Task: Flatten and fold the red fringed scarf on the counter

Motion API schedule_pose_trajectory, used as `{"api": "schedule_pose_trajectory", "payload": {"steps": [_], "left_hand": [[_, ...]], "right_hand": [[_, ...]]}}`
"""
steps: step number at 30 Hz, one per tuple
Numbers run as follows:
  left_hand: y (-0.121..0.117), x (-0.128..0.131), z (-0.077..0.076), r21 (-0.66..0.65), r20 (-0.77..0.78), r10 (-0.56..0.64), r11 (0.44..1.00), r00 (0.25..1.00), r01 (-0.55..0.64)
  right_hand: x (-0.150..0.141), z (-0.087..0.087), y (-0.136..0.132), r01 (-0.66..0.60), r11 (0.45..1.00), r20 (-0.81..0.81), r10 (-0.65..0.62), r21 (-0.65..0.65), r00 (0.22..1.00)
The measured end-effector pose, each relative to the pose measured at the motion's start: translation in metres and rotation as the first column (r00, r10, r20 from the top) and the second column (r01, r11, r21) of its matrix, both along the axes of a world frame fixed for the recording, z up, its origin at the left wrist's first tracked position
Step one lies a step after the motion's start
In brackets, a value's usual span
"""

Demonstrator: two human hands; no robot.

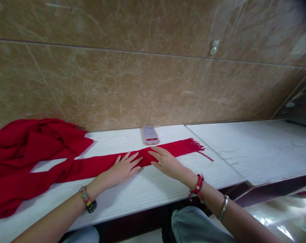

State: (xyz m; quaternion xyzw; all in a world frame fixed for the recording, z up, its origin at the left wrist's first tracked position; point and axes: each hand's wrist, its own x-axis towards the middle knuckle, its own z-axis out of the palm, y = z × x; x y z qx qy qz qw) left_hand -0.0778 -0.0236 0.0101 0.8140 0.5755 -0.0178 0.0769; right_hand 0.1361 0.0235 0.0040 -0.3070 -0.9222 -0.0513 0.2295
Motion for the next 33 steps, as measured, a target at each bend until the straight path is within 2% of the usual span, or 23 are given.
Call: {"api": "schedule_pose_trajectory", "payload": {"steps": [3,6,9,11,13,15,17,19,22,24,26,30,33], "left_hand": [[0.003,0.007,0.000,0.021,-0.039,0.124,0.992,0.992,-0.123],[-0.003,0.009,-0.001,0.004,-0.075,0.275,0.961,0.958,-0.276],[-0.016,0.006,0.002,-0.018,-0.111,0.350,0.935,0.930,-0.354],[-0.023,0.004,0.005,-0.023,-0.124,0.383,0.921,0.916,-0.388],[-0.025,0.004,0.006,-0.019,-0.115,0.393,0.917,0.912,-0.398],[-0.024,0.004,0.004,0.016,-0.087,0.393,0.919,0.916,-0.393],[-0.021,0.002,0.001,0.088,-0.062,0.375,0.925,0.925,-0.369],[-0.019,-0.002,-0.002,0.123,-0.066,0.360,0.929,0.931,-0.350],[-0.019,-0.011,-0.003,0.060,-0.096,0.364,0.931,0.926,-0.360],[-0.021,-0.014,-0.002,0.029,-0.103,0.375,0.927,0.921,-0.374],[-0.023,-0.015,-0.001,0.031,-0.111,0.392,0.920,0.913,-0.391],[-0.025,-0.014,-0.002,0.067,-0.131,0.426,0.905,0.895,-0.421],[-0.026,-0.014,-0.004,0.094,-0.132,0.437,0.899,0.890,-0.427]], "right_hand": [[-0.014,-0.004,-0.002,-0.014,0.996,0.091,0.022,-0.086,0.996],[-0.009,-0.013,0.005,0.035,0.986,0.209,-0.001,-0.160,0.978],[0.015,-0.018,0.019,0.147,0.974,0.278,-0.096,-0.170,0.956],[0.029,-0.015,0.026,0.255,0.954,0.294,-0.201,-0.159,0.934],[0.030,-0.007,0.029,0.300,0.946,0.262,-0.260,-0.127,0.930],[0.014,0.001,0.025,0.221,0.971,0.200,-0.200,-0.089,0.959],[-0.014,0.005,0.017,0.050,0.997,0.157,-0.039,-0.064,0.987],[-0.041,0.002,0.011,-0.087,0.995,0.148,0.092,-0.045,0.985],[-0.058,-0.010,0.013,-0.154,0.988,0.188,0.157,-0.035,0.970],[-0.047,-0.019,0.020,-0.126,0.992,0.220,0.124,-0.009,0.968],[-0.022,-0.026,0.031,-0.071,0.997,0.246,0.062,0.028,0.967],[0.052,-0.037,0.056,0.096,0.994,0.325,-0.108,0.053,0.940],[0.103,-0.040,0.072,0.253,0.967,0.393,-0.248,0.041,0.885]]}}
